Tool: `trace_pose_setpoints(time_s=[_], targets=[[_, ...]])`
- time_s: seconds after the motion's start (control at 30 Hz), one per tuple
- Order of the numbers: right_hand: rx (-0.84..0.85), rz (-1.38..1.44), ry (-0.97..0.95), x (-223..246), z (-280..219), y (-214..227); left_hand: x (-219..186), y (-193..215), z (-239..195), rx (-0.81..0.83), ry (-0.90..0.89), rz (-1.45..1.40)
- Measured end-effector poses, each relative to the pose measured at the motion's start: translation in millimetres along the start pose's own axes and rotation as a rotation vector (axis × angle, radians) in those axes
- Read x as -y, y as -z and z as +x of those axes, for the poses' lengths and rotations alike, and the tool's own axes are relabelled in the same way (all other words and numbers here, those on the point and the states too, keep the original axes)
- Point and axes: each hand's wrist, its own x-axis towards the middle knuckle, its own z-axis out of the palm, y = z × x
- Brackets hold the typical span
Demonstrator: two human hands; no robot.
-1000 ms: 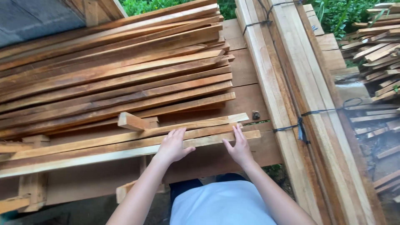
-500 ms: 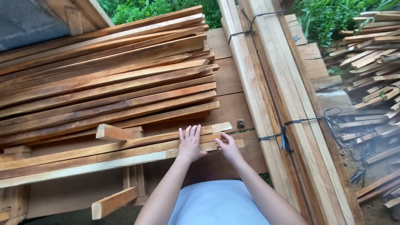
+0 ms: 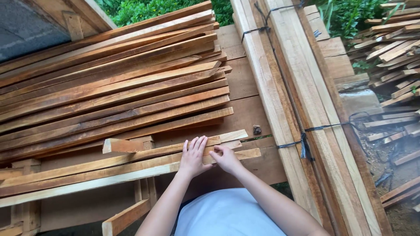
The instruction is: The person aligns a stack of wooden planks on a workbench and secures them with a black strap. They wrap the strap around the wood and tie it to hold the bundle together.
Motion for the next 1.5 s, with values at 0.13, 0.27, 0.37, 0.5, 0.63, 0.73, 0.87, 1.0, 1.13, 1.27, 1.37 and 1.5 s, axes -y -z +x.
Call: trace_pose_setpoints(time_s=[0.13,0.27,0.37,0.5,0.63,0.73,0.87,1.0,1.13,1.27,1.37,1.5], targets=[[-0.023,0.216,0.048,14.8,-1.5,45.8,0.8,-4.8,-3.3,-0.062,-0.010,-0.003],[-0.488,0.142,0.080,-23.8,28.5,77.8,-0.5,-12.0,-10.6,-0.128,-0.021,-0.025],[-0.301,0.202,-0.286,-30.0,45.6,77.3,1.1,-17.9,-4.2,-0.146,-0.025,0.004],[-0.184,0.058,-0.368,-36.8,60.4,67.8,1.4,-14.7,-3.9,-0.142,-0.025,0.001],[-0.204,0.045,-0.337,16.6,28.0,66.1,5.4,-17.1,-10.5,-0.126,-0.002,0.009],[-0.117,0.051,-0.326,55.2,10.4,59.9,10.8,-23.8,-10.2,-0.116,0.030,0.004],[-0.001,0.025,-0.311,97.2,-9.0,53.0,25.3,-38.1,-16.4,-0.145,0.082,0.013],[0.082,0.054,-0.289,107.7,-10.9,43.5,31.5,-40.2,-18.2,-0.186,0.122,0.001],[0.189,0.032,-0.267,112.6,-12.4,44.3,38.0,-40.5,-20.7,-0.200,0.145,0.005],[0.073,0.076,-0.087,58.6,1.0,82.5,37.9,-29.1,-21.2,-0.131,0.165,0.008],[-0.185,0.068,-0.156,-24.6,15.6,103.8,37.3,-27.3,-24.8,-0.126,0.171,-0.007],[-0.299,0.490,-0.275,-41.9,4.8,91.2,35.6,-26.3,-24.6,-0.172,0.158,-0.002]])
